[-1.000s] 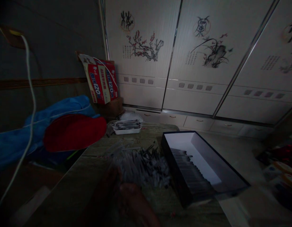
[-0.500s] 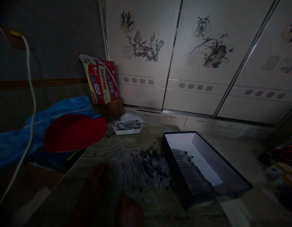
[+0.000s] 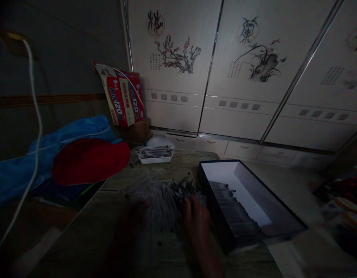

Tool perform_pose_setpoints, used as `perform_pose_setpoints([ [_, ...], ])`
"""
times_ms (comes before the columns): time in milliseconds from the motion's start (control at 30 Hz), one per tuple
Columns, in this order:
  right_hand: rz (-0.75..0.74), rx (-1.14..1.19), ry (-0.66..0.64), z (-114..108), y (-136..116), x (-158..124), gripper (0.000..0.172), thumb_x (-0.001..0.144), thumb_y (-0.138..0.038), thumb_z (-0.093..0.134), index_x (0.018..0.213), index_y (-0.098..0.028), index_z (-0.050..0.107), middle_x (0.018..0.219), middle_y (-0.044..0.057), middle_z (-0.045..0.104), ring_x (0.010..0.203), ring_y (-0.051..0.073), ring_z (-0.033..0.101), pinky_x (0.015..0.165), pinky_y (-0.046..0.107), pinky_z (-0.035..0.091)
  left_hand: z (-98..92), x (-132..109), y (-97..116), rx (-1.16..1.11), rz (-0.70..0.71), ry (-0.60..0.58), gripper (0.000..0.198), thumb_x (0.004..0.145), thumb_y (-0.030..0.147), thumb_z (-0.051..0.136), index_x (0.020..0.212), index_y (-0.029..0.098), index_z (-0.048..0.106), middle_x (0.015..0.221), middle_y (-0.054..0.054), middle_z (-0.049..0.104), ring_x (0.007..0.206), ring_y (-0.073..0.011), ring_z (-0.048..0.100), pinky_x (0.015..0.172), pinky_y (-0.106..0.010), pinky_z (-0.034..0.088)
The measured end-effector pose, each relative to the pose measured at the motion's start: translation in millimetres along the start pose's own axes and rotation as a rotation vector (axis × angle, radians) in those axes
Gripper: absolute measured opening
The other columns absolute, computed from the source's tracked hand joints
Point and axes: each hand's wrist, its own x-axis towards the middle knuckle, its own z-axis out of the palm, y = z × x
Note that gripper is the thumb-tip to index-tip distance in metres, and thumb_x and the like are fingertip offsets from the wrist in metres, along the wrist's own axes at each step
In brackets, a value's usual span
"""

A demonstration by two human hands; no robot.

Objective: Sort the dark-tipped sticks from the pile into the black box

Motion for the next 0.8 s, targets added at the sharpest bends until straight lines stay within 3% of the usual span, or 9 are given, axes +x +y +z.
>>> perform_pose_setpoints([
  [67,-0.021,0.195,-0.092,10,-14,-13,0.037,0.091,-0.042,0.041,0.079,-0.016,0.065,0.07,0.005,0.067,0.061,0.018,0.062,0.056,0.024,0.044,1.1,1,-9,0.119,0.168,-0.025,0.03,0.084,0.039,0.048,0.097,0.021,0.068,0.084,-0.004,0.071,0.069,-0.0181,0.064,0.067,-0.03,0.053],
  [167,0.019,0.374,-0.216,24,-32,-32,0.036,0.092,-0.043,0.043,0.083,-0.016,0.065,0.066,0.001,0.063,0.058,0.014,0.058,0.054,0.021,0.043,2.6,3,-23,0.259,0.41,-0.061,0.027,0.083,0.03,0.05,0.099,0.023,0.07,0.101,-0.007,0.07,0.093,-0.0214,0.065,0.085,-0.035,0.052],
  [267,0.012,0.408,-0.237,34,-37,-44,0.031,0.087,-0.042,0.053,0.094,-0.016,0.066,0.077,0.004,0.068,0.066,0.015,0.061,0.06,0.022,0.045,3.1,4,-31,0.319,0.458,-0.124,0.029,0.083,0.023,0.049,0.104,0.024,0.07,0.102,-0.007,0.069,0.095,-0.0205,0.064,0.087,-0.034,0.052],
  [367,0.053,0.439,-0.222,44,-29,-48,0.029,0.087,-0.042,0.053,0.094,-0.017,0.066,0.076,0.004,0.069,0.064,0.016,0.063,0.059,0.023,0.047,4.3,2,-30,0.306,0.427,-0.123,0.031,0.083,0.023,0.049,0.107,0.024,0.069,0.109,-0.008,0.067,0.104,-0.0222,0.061,0.092,-0.037,0.049],
  [467,0.23,0.564,-0.174,55,-17,-48,0.032,0.089,-0.045,0.051,0.093,-0.016,0.063,0.063,0.001,0.064,0.052,0.015,0.059,0.049,0.022,0.044,6.8,-1,-22,0.233,0.358,0.065,0.031,0.079,0.029,0.055,0.107,0.022,0.066,0.114,-0.01,0.064,0.106,-0.0252,0.059,0.093,-0.04,0.046],
  [533,0.323,0.698,-0.131,60,-11,-47,0.031,0.087,-0.046,0.054,0.093,-0.016,0.061,0.061,0.0,0.062,0.051,0.014,0.059,0.047,0.021,0.044,8.3,-4,-14,0.143,0.21,0.14,0.025,0.076,0.034,0.059,0.096,0.02,0.066,0.099,-0.009,0.067,0.09,-0.024,0.062,0.081,-0.037,0.05],
  [667,0.354,0.839,-0.183,64,-9,-49,0.031,0.084,-0.046,0.059,0.093,-0.016,0.059,0.061,-0.001,0.062,0.052,0.013,0.058,0.046,0.019,0.044,7.6,-5,5,-0.081,-0.072,-0.072,0.026,0.074,0.042,0.059,0.083,0.019,0.065,0.06,0.0,0.062,0.054,-0.0166,0.056,0.055,-0.028,0.047],
  [733,0.323,0.781,-0.25,64,-11,-52,0.034,0.084,-0.048,0.059,0.093,-0.016,0.059,0.06,-0.001,0.062,0.049,0.013,0.057,0.042,0.019,0.041,4.9,-4,14,-0.172,-0.13,-0.13,0.033,0.073,0.046,0.06,0.087,0.017,0.067,0.055,0.002,0.061,0.051,-0.0158,0.055,0.053,-0.027,0.046],
  [800,0.26,0.723,-0.285,64,-12,-54,0.036,0.084,-0.049,0.058,0.095,-0.015,0.06,0.064,0.0,0.063,0.05,0.013,0.057,0.043,0.019,0.041,1.5,-2,19,-0.232,-0.165,-0.093,0.036,0.072,0.05,0.061,0.083,0.016,0.068,0.058,0.0,0.063,0.056,-0.0167,0.058,0.057,-0.028,0.047],
])
